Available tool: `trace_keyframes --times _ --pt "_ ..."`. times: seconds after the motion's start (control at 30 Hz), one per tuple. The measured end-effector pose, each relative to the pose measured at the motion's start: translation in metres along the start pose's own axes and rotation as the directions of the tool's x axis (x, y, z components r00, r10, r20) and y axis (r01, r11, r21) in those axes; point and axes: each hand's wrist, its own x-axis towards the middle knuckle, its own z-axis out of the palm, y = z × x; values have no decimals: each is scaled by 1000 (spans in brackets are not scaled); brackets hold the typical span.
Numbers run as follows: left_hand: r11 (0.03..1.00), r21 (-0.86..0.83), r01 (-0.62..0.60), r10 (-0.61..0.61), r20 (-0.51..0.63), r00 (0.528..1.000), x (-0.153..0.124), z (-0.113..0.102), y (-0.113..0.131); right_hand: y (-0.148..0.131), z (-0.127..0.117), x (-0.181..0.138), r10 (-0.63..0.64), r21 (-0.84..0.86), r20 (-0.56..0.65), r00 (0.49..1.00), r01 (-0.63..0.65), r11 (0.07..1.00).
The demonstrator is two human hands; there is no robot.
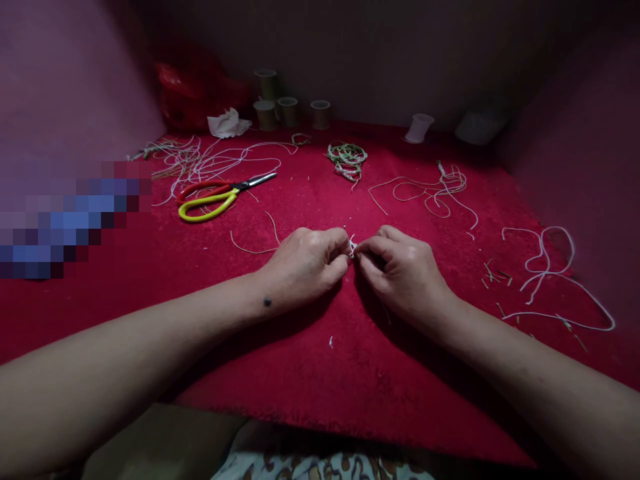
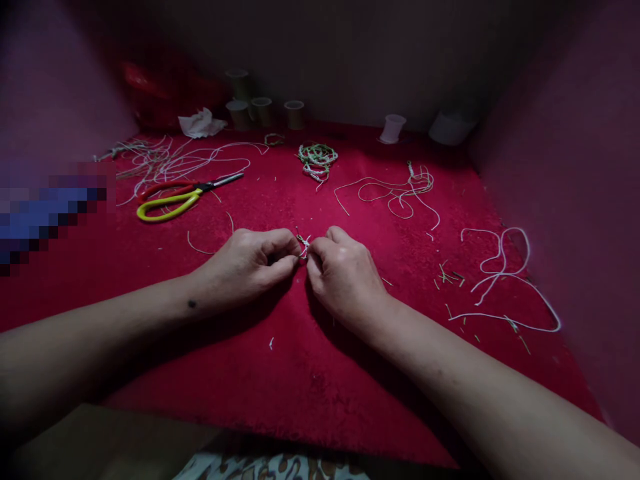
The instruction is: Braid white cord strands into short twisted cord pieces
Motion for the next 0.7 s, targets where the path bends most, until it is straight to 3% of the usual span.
trace_keyframes --times 0.4,0.7 --pt "1000 6 19 -19 -11 1000 0 1 1 -1 2 0 18 -80 72 997 -13 997" --pt "999 -6 49 -49 -3 999 0 0 1 -1 1 0 40 -49 82 996 -36 998"
